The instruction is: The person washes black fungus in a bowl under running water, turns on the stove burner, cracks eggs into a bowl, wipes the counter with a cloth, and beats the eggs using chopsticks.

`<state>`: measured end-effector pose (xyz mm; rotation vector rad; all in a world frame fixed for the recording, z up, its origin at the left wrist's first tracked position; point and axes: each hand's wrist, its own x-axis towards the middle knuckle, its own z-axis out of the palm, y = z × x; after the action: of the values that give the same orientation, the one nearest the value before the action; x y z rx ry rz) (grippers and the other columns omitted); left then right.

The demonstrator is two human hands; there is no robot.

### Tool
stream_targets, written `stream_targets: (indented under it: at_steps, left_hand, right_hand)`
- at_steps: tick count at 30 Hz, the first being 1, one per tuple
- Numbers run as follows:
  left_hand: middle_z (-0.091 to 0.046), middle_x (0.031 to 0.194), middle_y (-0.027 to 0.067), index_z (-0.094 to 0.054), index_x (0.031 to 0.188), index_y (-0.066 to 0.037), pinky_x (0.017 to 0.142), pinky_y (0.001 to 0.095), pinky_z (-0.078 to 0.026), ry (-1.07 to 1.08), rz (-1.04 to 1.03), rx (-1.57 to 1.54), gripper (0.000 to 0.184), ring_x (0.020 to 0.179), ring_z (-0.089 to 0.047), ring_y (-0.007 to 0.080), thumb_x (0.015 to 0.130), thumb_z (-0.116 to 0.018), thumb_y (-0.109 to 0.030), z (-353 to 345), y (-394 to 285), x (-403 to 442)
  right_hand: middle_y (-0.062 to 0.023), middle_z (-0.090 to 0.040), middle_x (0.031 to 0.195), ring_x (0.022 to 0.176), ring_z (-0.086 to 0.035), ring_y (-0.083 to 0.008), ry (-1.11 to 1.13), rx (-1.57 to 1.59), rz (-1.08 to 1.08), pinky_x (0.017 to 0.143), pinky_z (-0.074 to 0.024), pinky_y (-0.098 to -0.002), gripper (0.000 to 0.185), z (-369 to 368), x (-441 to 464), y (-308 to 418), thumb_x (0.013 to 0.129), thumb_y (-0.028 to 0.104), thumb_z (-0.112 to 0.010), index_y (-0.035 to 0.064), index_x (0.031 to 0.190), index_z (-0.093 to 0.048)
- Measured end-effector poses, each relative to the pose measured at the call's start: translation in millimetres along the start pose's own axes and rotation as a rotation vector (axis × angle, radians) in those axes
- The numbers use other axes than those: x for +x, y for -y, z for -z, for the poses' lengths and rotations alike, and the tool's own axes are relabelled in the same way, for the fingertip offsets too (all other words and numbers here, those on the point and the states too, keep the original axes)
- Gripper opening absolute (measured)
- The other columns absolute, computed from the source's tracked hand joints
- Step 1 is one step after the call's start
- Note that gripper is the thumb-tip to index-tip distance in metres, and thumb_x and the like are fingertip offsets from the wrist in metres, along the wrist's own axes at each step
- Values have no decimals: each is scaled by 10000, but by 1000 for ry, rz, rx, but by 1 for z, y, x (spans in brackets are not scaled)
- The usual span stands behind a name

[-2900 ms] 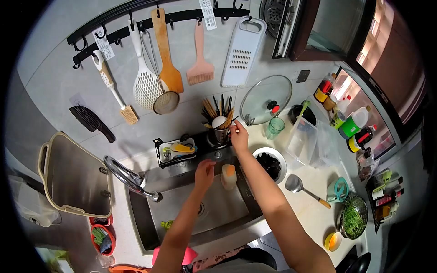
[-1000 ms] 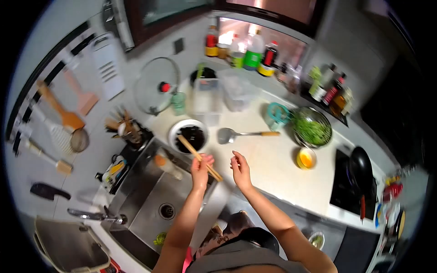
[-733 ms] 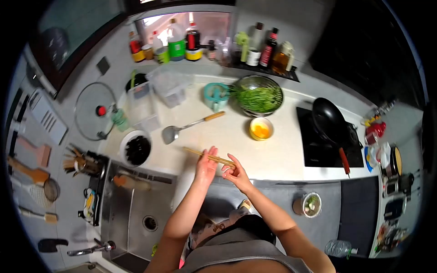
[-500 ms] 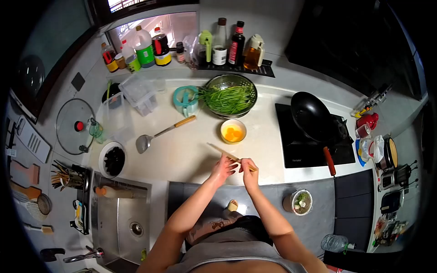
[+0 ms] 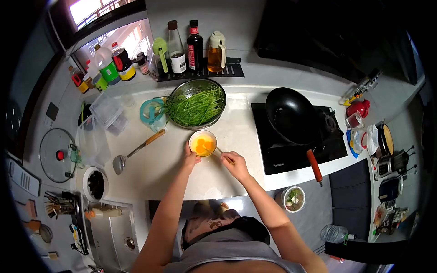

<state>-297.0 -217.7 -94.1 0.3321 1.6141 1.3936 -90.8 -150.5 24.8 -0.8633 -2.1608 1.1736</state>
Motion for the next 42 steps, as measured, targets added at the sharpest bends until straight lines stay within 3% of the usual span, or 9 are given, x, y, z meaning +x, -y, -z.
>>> stream_targets:
  at_steps: [9,12,16,17,21,31,37,40,42]
  left_hand:
    - [-379,1258,79,-72,1353,-248,714,323,-503,161,-54,50,546,892,-564,207,901,-347,-115,-4,-4,0]
    - [-478,1148,125,-96,1362,-216,610,300,-533,137,-132,23,599,679,-597,182,871,-418,-93,-19,3,3]
    - [-473,1138,144,-86,1364,-209,593,297,-533,208,-108,63,606,658,-596,182,872,-425,-104,-41,6,2]
    - [-501,1088,141,-87,1365,-203,575,292,-528,197,-107,80,607,648,-593,174,872,-428,-104,-47,6,0]
    - [-548,971,124,-78,1368,-206,527,286,-514,194,-128,130,618,638,-590,160,863,-424,-125,-61,15,-2]
    - [-343,1323,111,-167,1367,-192,669,309,-490,135,-55,158,558,975,-556,233,849,-372,-164,-41,-8,-20]
    - [-323,1320,178,-281,1300,-48,981,339,-307,-20,-389,1037,587,1209,-338,279,751,-472,-133,-10,16,-9]
    - [-342,1313,159,-315,1272,-39,977,352,-317,103,-384,1230,605,1226,-310,269,708,-512,-131,-7,11,-16]
    - [-327,1324,150,-297,1281,-44,972,357,-322,138,-349,1294,632,1213,-322,294,697,-523,-134,-10,7,-18]
  right_hand:
    - [-154,-607,831,711,-595,-246,-273,-72,95,639,-469,-288,183,-11,-1,2,824,110,-547,-17,944,-601]
    - [-168,-598,843,696,-589,-285,-39,-173,-77,619,-469,-307,200,3,-12,5,806,106,-542,2,970,-587]
    - [-122,-612,782,671,-591,-163,-201,92,-33,614,-458,-244,207,8,-16,-4,838,113,-540,-34,975,-587]
    - [-107,-618,798,713,-594,-145,-124,-126,-77,664,-466,-234,228,16,-19,-6,852,115,-528,-49,1005,-570]
    - [-105,-622,856,788,-601,-151,-142,300,-238,719,-478,-237,237,30,-26,-18,864,107,-511,-65,1021,-556]
    - [-71,-613,823,743,-577,-106,-62,509,-261,708,-461,-219,234,43,-19,-44,860,95,-508,-51,1037,-550]
    - [-68,-608,838,760,-591,-124,76,664,-374,716,-470,-218,212,57,-8,-39,856,66,-499,-41,1030,-557]
    - [-69,-609,822,749,-586,-118,47,323,-212,709,-467,-216,209,55,-10,-50,853,58,-496,-43,1025,-558]
    - [-73,-612,822,745,-582,-117,119,530,-300,700,-461,-213,208,59,-8,-53,848,46,-493,-51,1022,-557]
